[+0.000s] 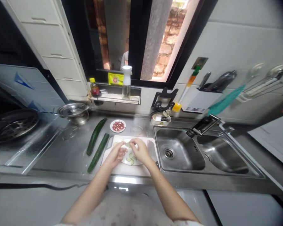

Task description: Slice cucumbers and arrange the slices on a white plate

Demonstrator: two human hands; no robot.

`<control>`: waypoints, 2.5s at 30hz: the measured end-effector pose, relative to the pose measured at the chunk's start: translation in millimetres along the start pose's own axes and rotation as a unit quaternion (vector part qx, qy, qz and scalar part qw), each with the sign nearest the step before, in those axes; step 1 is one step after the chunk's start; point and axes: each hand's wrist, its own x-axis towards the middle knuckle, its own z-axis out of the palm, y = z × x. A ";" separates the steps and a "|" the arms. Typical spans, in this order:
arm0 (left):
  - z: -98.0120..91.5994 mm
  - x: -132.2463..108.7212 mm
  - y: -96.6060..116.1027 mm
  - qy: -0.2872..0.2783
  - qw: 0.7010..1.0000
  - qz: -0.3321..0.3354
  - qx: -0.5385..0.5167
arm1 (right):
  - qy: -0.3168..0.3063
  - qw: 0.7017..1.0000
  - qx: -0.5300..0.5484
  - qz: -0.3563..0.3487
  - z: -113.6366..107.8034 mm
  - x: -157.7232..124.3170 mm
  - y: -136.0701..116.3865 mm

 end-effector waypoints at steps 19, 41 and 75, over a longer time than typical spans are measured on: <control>-2.7 1.9 10.4 0.050 0.986 0.099 0.125 | -0.047 0.998 -0.035 -0.034 -3.6 -3.3 -7.5; -3.0 -2.6 14.9 0.019 0.945 0.260 0.196 | -0.042 0.999 -0.001 -0.010 -3.5 0.3 -12.6; -36.5 62.7 -7.6 -0.014 0.936 0.270 0.227 | -0.127 0.974 0.055 0.179 35.2 12.5 44.6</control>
